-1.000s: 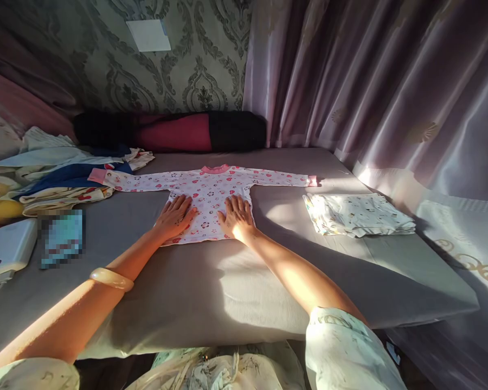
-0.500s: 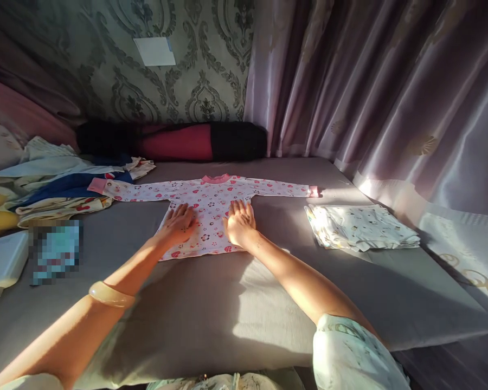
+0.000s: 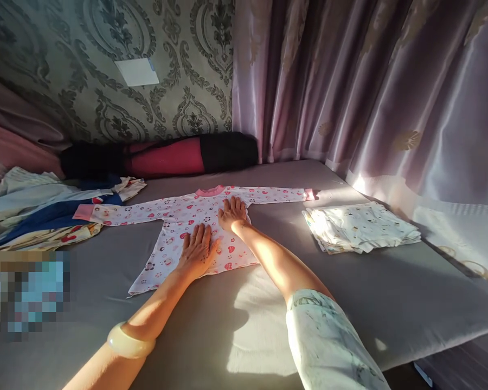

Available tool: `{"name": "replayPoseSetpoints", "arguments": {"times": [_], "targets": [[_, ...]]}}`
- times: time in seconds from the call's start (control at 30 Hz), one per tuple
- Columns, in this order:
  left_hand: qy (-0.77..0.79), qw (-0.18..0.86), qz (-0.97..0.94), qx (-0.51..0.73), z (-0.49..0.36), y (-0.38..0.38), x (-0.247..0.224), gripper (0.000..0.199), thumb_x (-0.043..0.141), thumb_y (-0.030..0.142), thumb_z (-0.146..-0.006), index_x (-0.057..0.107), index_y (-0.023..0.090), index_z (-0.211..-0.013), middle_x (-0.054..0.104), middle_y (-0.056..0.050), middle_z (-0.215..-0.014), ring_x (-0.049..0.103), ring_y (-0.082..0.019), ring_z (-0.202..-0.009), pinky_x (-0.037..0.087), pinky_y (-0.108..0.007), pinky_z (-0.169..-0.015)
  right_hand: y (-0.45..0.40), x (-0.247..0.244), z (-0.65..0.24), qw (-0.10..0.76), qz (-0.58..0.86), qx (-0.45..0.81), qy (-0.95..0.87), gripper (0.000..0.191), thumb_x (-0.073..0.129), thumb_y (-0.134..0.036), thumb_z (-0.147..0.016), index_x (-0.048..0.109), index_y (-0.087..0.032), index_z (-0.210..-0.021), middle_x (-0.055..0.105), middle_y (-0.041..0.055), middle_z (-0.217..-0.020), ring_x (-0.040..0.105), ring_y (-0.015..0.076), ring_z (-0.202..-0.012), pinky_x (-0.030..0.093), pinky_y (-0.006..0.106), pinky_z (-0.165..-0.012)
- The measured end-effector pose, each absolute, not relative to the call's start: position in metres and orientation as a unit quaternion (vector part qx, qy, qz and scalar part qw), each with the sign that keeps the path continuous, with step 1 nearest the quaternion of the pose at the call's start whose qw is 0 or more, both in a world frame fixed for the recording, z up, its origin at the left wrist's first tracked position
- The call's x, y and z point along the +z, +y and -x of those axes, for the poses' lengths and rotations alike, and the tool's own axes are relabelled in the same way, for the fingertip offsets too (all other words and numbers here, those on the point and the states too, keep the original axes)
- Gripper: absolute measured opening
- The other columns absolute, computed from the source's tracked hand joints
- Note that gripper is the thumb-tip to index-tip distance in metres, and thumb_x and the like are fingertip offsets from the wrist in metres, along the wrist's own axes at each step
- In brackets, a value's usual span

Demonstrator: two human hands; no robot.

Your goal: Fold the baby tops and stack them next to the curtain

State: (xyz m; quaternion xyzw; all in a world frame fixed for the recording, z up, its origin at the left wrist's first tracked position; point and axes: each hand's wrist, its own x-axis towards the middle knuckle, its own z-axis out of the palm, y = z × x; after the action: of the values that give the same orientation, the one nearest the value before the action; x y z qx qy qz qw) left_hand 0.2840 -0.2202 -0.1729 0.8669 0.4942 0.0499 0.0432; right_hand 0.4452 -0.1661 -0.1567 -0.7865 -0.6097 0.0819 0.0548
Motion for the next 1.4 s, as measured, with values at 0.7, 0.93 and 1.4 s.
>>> {"name": "replayPoseSetpoints", "arguments": {"times": [0.7,0.93,1.4], "targets": [[0.502,0.076,-0.856,0.092,-0.279,-0.217,-0.171,0.062,0.031,0.043,-0.099,0.041,0.008,-0.149,0.034,-0.021,-0.158,0.027,-0.032,-0.149,0.023,-0.054,-0.121,-0.119,-0.154,-0.464,0.032,0.824,0.085,-0.56,0.062,0.017,-0.042,-0.103,0.022,-0.014,-0.159,0.013,0.0132,-0.167,0.009,0.0279,-0.153,0.009,0.052,-0.121],[0.569,0.022,-0.811,0.136,-0.265,-0.208,-0.173,0.068,0.032,0.048,-0.097,0.043,0.003,-0.147,0.034,-0.026,-0.156,0.024,-0.039,-0.149,0.018,-0.062,-0.119,-0.138,-0.154,-0.418,0.038,0.739,0.095,-0.665,0.063,0.017,-0.044,-0.103,0.025,-0.013,-0.158,0.015,0.0111,-0.166,0.011,0.0263,-0.153,0.011,0.049,-0.122],[0.614,0.082,-0.784,0.036,-0.264,-0.207,-0.163,0.076,0.027,0.054,-0.098,0.032,0.003,-0.153,0.018,-0.026,-0.162,0.016,-0.043,-0.15,0.016,-0.069,-0.115,-0.089,-0.163,-0.429,0.079,0.791,0.06,-0.603,0.061,0.025,-0.043,-0.103,0.03,-0.013,-0.156,0.016,0.0135,-0.166,0.011,0.0307,-0.152,0.013,0.053,-0.12]]}}
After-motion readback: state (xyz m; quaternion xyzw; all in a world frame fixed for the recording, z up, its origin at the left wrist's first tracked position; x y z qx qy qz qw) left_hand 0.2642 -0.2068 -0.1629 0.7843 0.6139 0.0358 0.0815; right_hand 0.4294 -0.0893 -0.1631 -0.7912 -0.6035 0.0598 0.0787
